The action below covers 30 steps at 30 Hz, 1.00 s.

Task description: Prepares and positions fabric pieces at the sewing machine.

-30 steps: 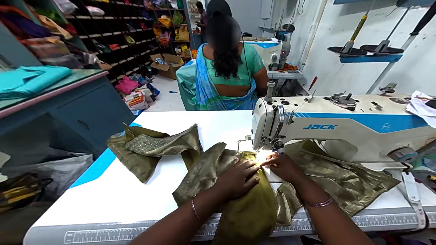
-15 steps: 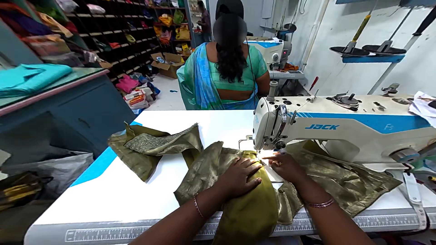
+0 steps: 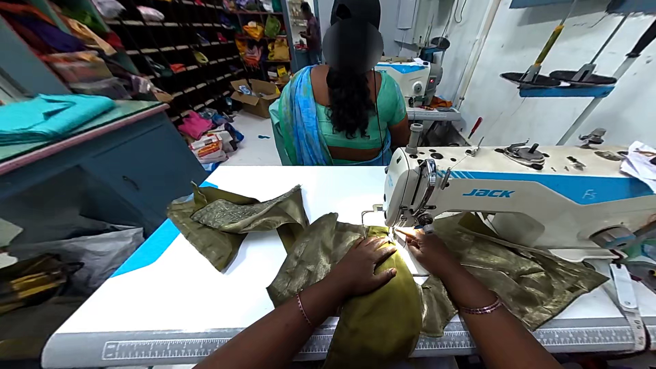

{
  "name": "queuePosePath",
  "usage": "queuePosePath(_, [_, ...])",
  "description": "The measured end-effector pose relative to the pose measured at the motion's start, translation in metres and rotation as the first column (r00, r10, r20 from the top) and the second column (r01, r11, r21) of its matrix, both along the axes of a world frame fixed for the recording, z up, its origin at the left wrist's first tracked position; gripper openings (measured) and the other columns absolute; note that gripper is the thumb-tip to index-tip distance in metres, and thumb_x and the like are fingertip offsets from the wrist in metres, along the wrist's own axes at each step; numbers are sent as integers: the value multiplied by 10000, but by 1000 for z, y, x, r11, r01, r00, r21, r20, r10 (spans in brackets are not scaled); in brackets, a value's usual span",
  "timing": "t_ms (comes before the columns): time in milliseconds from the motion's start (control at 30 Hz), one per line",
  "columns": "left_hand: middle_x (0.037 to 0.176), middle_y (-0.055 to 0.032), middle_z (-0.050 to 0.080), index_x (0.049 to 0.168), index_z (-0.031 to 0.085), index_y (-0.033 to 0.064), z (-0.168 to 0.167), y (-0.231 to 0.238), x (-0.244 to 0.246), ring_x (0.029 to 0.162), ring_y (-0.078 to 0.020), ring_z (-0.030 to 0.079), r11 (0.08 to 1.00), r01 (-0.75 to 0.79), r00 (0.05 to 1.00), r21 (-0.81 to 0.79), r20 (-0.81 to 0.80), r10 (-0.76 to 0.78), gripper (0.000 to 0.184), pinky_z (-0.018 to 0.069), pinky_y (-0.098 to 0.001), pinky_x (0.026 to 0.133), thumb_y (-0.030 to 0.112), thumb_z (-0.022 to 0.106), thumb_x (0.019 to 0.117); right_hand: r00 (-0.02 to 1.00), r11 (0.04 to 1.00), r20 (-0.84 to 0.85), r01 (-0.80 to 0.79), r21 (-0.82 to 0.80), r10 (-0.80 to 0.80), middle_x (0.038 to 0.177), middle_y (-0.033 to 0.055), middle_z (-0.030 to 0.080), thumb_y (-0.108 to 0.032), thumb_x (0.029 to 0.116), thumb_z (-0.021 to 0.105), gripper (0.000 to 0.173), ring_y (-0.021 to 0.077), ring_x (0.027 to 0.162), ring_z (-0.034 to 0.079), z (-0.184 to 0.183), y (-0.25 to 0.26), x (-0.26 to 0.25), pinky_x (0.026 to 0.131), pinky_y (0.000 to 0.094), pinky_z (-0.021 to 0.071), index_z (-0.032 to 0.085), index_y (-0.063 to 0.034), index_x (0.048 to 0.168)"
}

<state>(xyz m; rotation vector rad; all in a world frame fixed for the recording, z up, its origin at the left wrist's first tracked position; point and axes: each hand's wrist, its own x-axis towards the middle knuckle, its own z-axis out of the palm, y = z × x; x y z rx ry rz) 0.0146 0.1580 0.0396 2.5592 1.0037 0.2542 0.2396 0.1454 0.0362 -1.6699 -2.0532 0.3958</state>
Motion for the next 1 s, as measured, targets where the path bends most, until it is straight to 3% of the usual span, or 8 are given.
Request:
queuePosePath(133, [1585,-57,453,1496,539,183,-2,1,0,1507,-199,345,1000,7,1000,19,14,-8,582,200,-434,1261,528,483,1031,999,1000,50,13,-23,-12,1269,187,661,-20,983,584,387,360,1022,679,3,1,-4,879,570,519,711,-171,1315])
queuePosePath(200, [1579,-55,460,1499,534,170,-2,2,0,1500,-200,356,1000,6,1000,28,14,-6,592,215,-426,1253,525,493,1026,997,998,77,20,-65,-15,1308,184,642,-22,994,559,406,351,1080,668,4,5,-6,934,548,512,693,-185,1342])
queuePosePath(300, [1605,-57,424,1535,490,176,0,2,2,1517,-218,323,1000,-1,999,14,-38,2,620,190,-450,1258,538,469,1033,994,998,111,19,-60,-12,1350,176,622,-10,999,533,441,349,1076,675,4,6,-8,916,539,529,668,-200,1374])
queuePosePath(600, [1627,-60,389,1542,487,239,2,2,3,1530,-224,294,1000,-22,997,2,-72,22,598,184,-455,1258,550,453,1032,985,997,170,24,-71,-12,1379,175,608,-32,1012,519,470,359,1164,646,2,9,-10,961,545,516,624,-222,1429])
queuePosePath(1000, [1598,-67,433,1499,545,270,1,4,3,1514,-226,329,1000,-23,999,4,-31,23,542,194,-464,1255,534,480,1029,982,994,188,53,-97,-34,1368,161,618,-70,1025,506,463,354,1167,643,1,9,-10,947,552,514,615,-250,1437])
